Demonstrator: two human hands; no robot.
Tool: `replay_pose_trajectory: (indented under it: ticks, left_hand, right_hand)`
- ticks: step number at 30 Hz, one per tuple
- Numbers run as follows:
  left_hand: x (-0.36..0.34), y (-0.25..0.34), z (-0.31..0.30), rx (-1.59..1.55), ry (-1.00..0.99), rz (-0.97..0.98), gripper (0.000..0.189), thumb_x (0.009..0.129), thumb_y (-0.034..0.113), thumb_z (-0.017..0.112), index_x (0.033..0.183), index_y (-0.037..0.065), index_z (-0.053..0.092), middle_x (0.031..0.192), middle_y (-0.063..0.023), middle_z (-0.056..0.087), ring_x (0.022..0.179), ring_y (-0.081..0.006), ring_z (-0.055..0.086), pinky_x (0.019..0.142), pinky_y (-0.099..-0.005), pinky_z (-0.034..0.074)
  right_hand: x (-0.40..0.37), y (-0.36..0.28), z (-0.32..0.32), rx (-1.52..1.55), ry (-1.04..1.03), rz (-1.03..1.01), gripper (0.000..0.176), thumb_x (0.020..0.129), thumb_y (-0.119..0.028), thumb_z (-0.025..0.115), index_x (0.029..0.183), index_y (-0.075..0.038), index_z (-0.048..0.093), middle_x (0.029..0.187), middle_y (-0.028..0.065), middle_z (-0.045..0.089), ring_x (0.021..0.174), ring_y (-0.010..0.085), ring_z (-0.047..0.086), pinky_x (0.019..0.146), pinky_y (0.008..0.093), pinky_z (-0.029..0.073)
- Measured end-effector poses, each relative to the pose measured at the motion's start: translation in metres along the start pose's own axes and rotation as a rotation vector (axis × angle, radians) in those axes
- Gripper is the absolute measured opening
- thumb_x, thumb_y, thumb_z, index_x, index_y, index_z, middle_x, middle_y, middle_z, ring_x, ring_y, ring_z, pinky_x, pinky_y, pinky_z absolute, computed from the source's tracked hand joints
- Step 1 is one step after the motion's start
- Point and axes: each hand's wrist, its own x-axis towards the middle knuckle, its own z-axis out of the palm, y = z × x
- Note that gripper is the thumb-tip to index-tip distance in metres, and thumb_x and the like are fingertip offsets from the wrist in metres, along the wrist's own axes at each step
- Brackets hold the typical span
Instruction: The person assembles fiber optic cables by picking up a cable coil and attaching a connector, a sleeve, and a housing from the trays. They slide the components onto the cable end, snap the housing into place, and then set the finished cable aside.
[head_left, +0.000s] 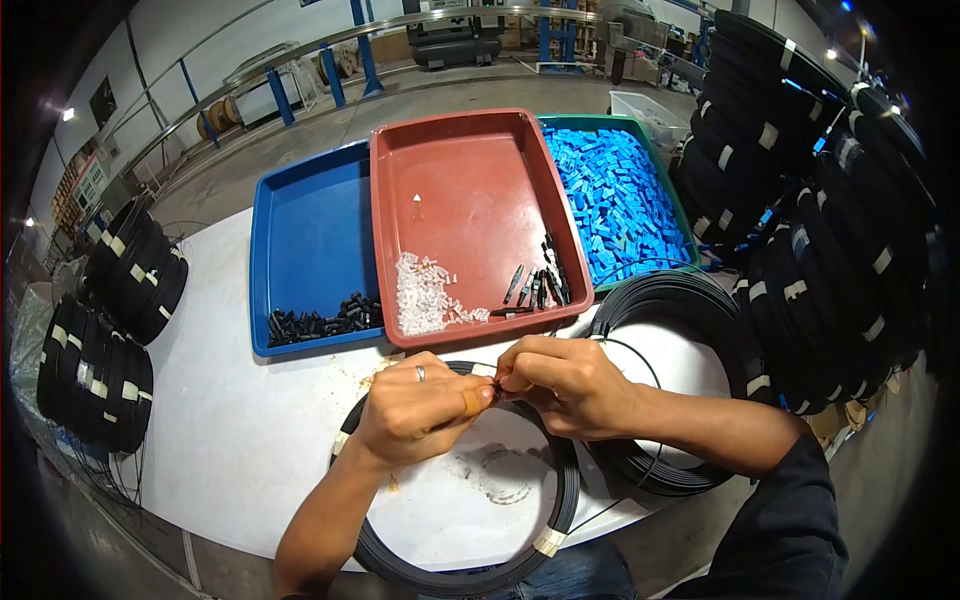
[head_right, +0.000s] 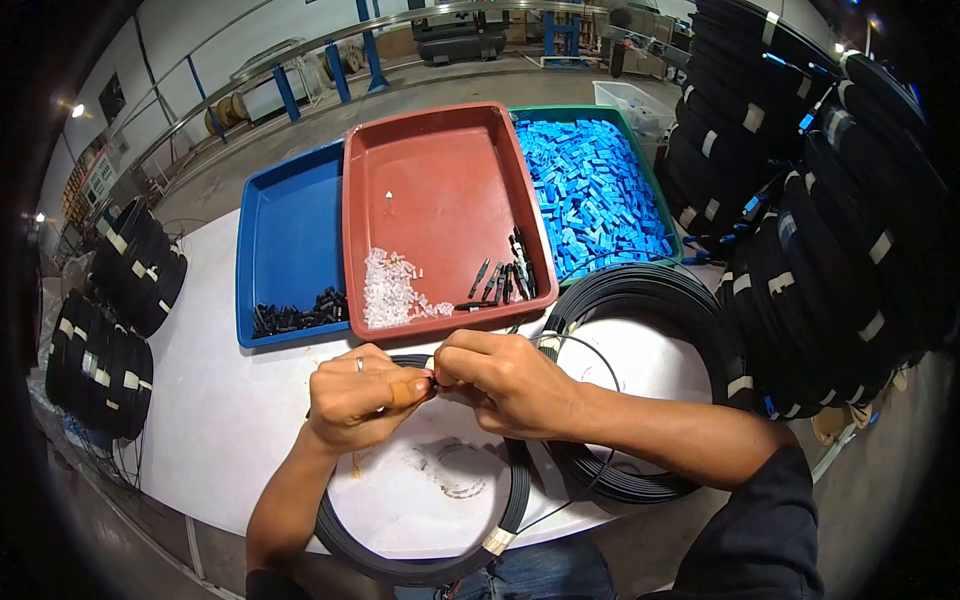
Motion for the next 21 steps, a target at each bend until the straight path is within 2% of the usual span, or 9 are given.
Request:
replay_pose_trajectory:
  ticks: [3,6,12,16,21]
  left_hand:
    - [0.0003,0.0008,-0.0005,0.054,0.021,0.051,0.018,0.068,-0.002,0.086,0.082,0.004,0.077,0.081,-0.0076,0.077,0.064,-0.0175,0.070,0.062,-0.0274,0.055]
    - [-0.0009,0.0014,-0.0018,-0.058,0.042,-0.130,0.018,0.067,-0.003,0.086,0.081,0.003,0.077,0.080,-0.0099,0.077,0.065,-0.0179,0.072,0.062,-0.0272,0.055]
    - [0.0005,0.0010,-0.0002,-0.056,0.046,-0.091,0.016,0.068,-0.004,0.086,0.080,0.003,0.077,0.078,-0.0095,0.077,0.064,-0.0175,0.072,0.061,-0.0270,0.055]
    - [0.0007,0.0035,-0.0016,-0.077,0.053,-0.146,0.015,0.068,-0.004,0.085,0.079,0.003,0.077,0.078,-0.0098,0.077,0.065,-0.0172,0.072,0.061,-0.0269,0.055]
    - [0.0009,0.0087,-0.0031,-0.117,0.030,-0.295,0.014,0.069,-0.003,0.085,0.077,0.003,0.076,0.077,-0.0094,0.077,0.064,-0.0166,0.072,0.060,-0.0270,0.054]
  right_hand:
    - [-0.0011,0.0035,0.0027,0.025,0.015,0.008,0.023,0.075,0.009,0.070,0.093,0.002,0.059,0.089,0.0134,0.061,0.079,0.0332,0.066,0.066,0.0407,0.053]
    - [0.0008,-0.0017,0.0019,-0.094,0.028,-0.058,0.023,0.077,0.008,0.071,0.096,0.001,0.059,0.095,0.0144,0.062,0.082,0.0335,0.066,0.068,0.0413,0.055]
    - [-0.0001,-0.0020,-0.0004,-0.141,0.006,-0.100,0.025,0.078,0.004,0.074,0.098,0.001,0.059,0.102,0.0153,0.063,0.087,0.0340,0.067,0.072,0.0402,0.057]
    - [-0.0001,-0.0036,0.0009,-0.144,0.022,-0.078,0.026,0.077,0.005,0.074,0.098,0.001,0.059,0.102,0.0152,0.063,0.087,0.0336,0.068,0.073,0.0402,0.057]
    - [-0.0004,-0.0025,0.0020,-0.133,0.077,-0.149,0.025,0.076,0.008,0.073,0.096,0.003,0.058,0.099,0.0151,0.063,0.086,0.0327,0.067,0.072,0.0404,0.057]
